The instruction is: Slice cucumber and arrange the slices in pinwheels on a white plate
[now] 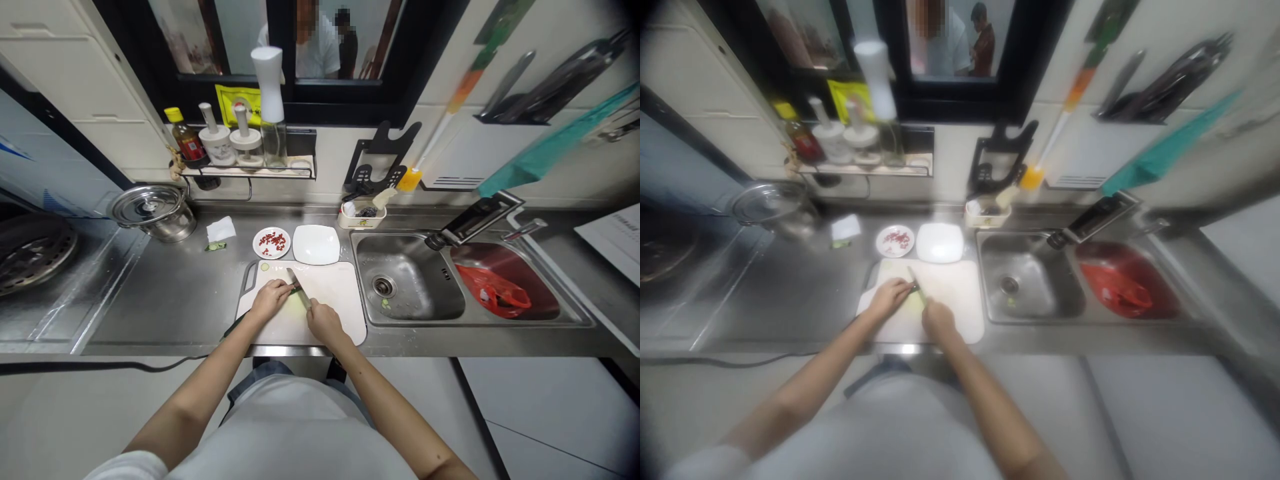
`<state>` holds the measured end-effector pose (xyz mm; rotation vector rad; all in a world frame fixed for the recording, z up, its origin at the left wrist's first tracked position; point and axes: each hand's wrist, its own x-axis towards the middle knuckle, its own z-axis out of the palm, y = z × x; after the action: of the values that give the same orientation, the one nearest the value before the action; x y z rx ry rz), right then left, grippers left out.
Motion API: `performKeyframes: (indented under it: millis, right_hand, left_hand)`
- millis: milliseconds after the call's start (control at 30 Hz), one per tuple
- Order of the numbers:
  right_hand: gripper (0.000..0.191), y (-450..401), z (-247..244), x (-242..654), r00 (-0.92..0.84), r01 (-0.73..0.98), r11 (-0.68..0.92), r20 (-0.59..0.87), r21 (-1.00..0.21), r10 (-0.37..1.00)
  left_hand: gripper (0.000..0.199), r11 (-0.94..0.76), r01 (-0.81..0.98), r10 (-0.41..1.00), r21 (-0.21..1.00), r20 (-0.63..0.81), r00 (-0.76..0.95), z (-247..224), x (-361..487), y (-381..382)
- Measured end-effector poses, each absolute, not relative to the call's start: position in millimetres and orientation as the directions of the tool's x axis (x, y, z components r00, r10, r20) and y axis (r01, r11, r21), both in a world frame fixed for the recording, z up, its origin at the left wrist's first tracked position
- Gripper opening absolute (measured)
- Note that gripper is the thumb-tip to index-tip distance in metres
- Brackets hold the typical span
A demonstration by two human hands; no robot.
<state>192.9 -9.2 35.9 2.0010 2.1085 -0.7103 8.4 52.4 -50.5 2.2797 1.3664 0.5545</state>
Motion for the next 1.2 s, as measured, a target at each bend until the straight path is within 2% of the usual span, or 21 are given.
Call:
performKeyframes:
  millis: [433,1200]
  right_hand:
    - [0.036,-13.2,44.1,191.0,-0.091,0.974,-0.025,-0.492,-0.224,0.866]
    - [0.034,-25.6,49.3,198.8,-0.105,0.976,-0.020,-0.548,-0.218,0.830]
  left_hand:
    - [0.028,-0.495,0.725,0.865,0.478,0.198,0.460,-49.1,9.1,52.8]
    - [0.026,-0.508,0.697,0.855,0.507,0.197,0.480,-56.4,7.4,56.7]
